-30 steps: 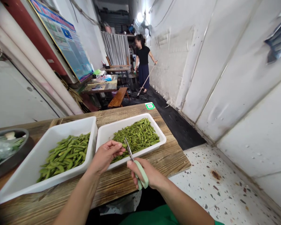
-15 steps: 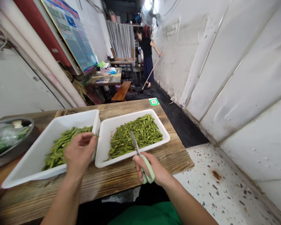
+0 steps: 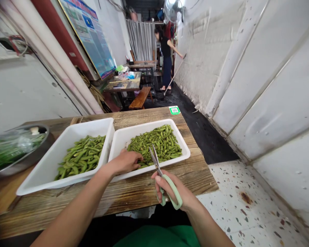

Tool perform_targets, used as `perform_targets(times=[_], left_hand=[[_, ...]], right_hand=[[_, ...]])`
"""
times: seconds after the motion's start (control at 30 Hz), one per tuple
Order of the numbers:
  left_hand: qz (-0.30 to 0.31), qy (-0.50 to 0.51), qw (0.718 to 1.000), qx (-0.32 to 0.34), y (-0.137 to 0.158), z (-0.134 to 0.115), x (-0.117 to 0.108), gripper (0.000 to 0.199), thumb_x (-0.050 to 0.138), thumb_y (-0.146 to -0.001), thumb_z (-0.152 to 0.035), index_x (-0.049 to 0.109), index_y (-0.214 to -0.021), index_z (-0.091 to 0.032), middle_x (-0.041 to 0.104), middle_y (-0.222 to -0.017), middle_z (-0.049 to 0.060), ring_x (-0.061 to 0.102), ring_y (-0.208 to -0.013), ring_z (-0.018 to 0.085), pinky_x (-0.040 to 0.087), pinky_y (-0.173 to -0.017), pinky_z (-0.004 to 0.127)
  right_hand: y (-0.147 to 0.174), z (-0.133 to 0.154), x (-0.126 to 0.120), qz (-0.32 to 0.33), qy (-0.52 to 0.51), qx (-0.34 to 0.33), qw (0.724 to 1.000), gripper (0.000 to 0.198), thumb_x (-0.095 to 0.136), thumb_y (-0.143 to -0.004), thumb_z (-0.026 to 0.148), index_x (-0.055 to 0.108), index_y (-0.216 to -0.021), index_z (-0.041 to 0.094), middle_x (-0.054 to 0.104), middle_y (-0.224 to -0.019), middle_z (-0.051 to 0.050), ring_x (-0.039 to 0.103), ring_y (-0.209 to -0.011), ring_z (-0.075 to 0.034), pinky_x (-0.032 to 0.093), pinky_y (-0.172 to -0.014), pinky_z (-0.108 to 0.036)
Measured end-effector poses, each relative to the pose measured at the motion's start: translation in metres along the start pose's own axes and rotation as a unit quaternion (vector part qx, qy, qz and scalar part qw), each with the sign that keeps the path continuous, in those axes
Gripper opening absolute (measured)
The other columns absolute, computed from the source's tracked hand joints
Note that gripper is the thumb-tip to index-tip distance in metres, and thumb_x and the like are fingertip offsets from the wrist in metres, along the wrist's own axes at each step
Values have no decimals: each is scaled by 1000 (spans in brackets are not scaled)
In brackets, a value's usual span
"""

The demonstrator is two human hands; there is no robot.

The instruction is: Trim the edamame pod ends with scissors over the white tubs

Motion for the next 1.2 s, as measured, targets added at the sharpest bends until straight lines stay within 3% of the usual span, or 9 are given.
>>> perform_targets(times=[0.1, 0.2, 0.33, 0.47, 0.57, 0.67, 1.0, 1.2], left_hand=[[-21, 29, 999, 12, 2, 0, -3, 12, 56, -67, -23, 65, -74, -18, 64, -76, 7, 57, -76, 23, 35, -72, 34], [-58, 156, 985, 36, 4, -4, -5, 15, 55, -70, -30, 63, -72, -18, 61, -71, 2, 54, -68, 17, 36, -64, 27], [-108, 371, 922, -13, 9, -5, -6, 28, 55, -71, -41, 61, -75, -14, 59, -64, 0, 51, -59, 13, 37, -57, 24], [-138, 488, 860, -50, 15, -5, -6, 40, 66, -63, -38, 59, -93, -14, 60, -61, -2, 52, -56, 12, 38, -57, 23], [-155, 508, 846, -55, 17, -5, -5, 30, 68, -61, -35, 59, -79, -14, 61, -60, -1, 53, -56, 11, 38, -56, 22], [-147, 499, 852, -51, 18, -6, -5, 24, 67, -62, -35, 61, -70, -13, 64, -64, 3, 55, -59, 13, 40, -58, 23], [-123, 489, 863, -30, 20, -10, -4, 24, 64, -65, -36, 65, -71, -13, 66, -66, 5, 57, -61, 14, 42, -59, 25], [-125, 542, 830, -50, 19, -7, 1, 29, 67, -64, -34, 58, -83, -14, 66, -63, 3, 57, -55, 13, 41, -54, 24]], right_hand=[[2, 0, -3, 2, 13, -10, 1000, 34, 50, -82, 47, 48, -98, 17, 46, -67, 2, 47, -49, -8, 39, -47, -22], [1, -1, -3, 2, 18, -14, 1000, 36, 51, -81, 49, 47, -97, 16, 46, -66, 2, 46, -49, -8, 40, -46, -22], [-1, 2, 1, -21, 69, 4, 997, 39, 49, -80, 53, 46, -93, 16, 45, -62, 3, 46, -50, -8, 41, -47, -21], [-2, 5, 6, -30, 119, 20, 992, 41, 48, -78, 56, 46, -89, 17, 43, -59, 5, 44, -47, -7, 40, -46, -20], [-4, 5, 9, -31, 130, 18, 991, 41, 48, -78, 57, 47, -90, 17, 41, -58, 6, 43, -47, -7, 41, -46, -19], [-6, 3, 11, -22, 133, 8, 991, 40, 50, -78, 55, 48, -91, 17, 41, -61, 6, 43, -47, -6, 42, -46, -19], [-9, 5, 12, -33, 193, -6, 981, 36, 51, -78, 53, 50, -84, 17, 39, -58, 6, 39, -42, -4, 39, -40, -17], [-13, 0, 16, -75, 167, 22, 983, 41, 51, -74, 59, 46, -78, 18, 33, -47, 9, 35, -33, -4, 32, -31, -15]])
Point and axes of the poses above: each hand's wrist, its own y-axis away from the middle knuckle, its own x-axis out of the palm, z = x × y, the point moved 2 cm from there along -y, towards the middle knuckle
